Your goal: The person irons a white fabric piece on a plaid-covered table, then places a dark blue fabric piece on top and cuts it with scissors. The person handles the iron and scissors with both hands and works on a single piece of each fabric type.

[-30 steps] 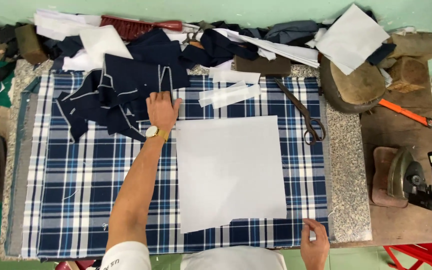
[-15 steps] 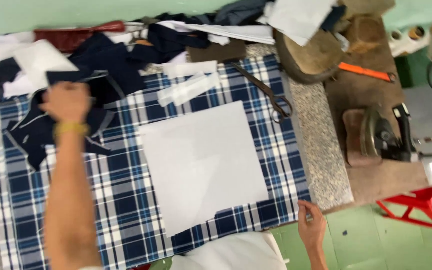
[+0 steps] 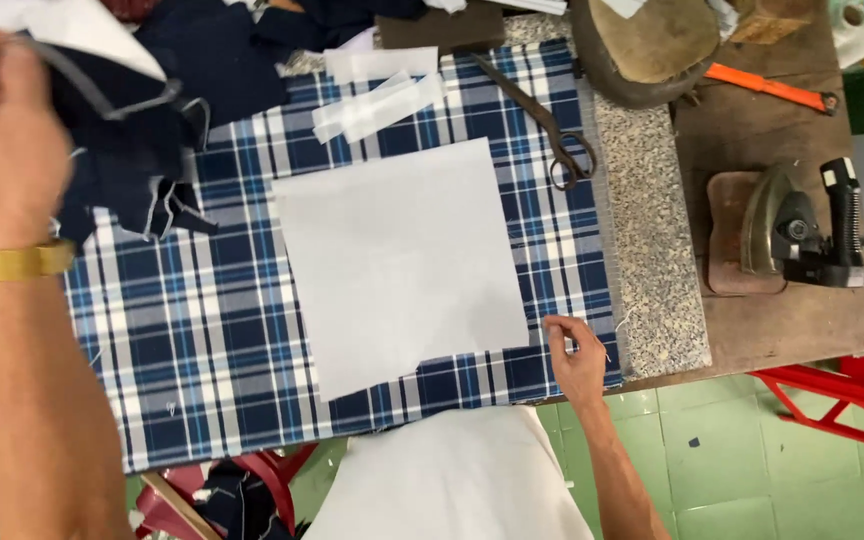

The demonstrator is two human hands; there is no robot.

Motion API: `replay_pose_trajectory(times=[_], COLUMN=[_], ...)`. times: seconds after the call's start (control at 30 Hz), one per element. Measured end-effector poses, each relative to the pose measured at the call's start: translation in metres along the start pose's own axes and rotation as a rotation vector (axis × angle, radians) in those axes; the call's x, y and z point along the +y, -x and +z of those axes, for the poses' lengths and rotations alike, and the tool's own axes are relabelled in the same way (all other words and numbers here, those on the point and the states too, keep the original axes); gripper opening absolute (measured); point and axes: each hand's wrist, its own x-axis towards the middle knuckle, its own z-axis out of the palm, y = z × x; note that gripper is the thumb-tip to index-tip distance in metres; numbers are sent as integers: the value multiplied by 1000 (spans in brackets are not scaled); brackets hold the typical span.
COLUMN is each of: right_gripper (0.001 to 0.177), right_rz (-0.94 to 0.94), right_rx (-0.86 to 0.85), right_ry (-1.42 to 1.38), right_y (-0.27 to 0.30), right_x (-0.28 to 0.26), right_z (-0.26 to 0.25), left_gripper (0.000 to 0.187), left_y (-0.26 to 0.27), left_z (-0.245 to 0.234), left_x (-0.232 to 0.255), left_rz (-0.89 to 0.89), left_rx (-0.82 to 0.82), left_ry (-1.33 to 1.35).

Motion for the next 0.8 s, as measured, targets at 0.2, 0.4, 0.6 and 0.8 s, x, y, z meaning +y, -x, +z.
replay_pose_trajectory(times=[0.2, 0.4, 0.6, 0.8], right_gripper=[16, 18, 22, 19], right_rz=[129, 202, 283, 342], right_rx=[-150, -232, -210, -239], right_ry=[-222, -464, -459, -202], right_y=[-24, -36, -32, -34], right_x=[-31, -33, -10, -20], right_z=[24, 33, 26, 21], left_gripper=[12, 17, 14, 15], left_y=[-46, 9, 119, 207], left_z=[-46, -11, 69, 108], left_x=[239, 309, 296, 276], left_rz=[-85, -409, -1076, -1289], left_rx=[127, 90, 64, -53], left_ry=[701, 1109, 1205, 935])
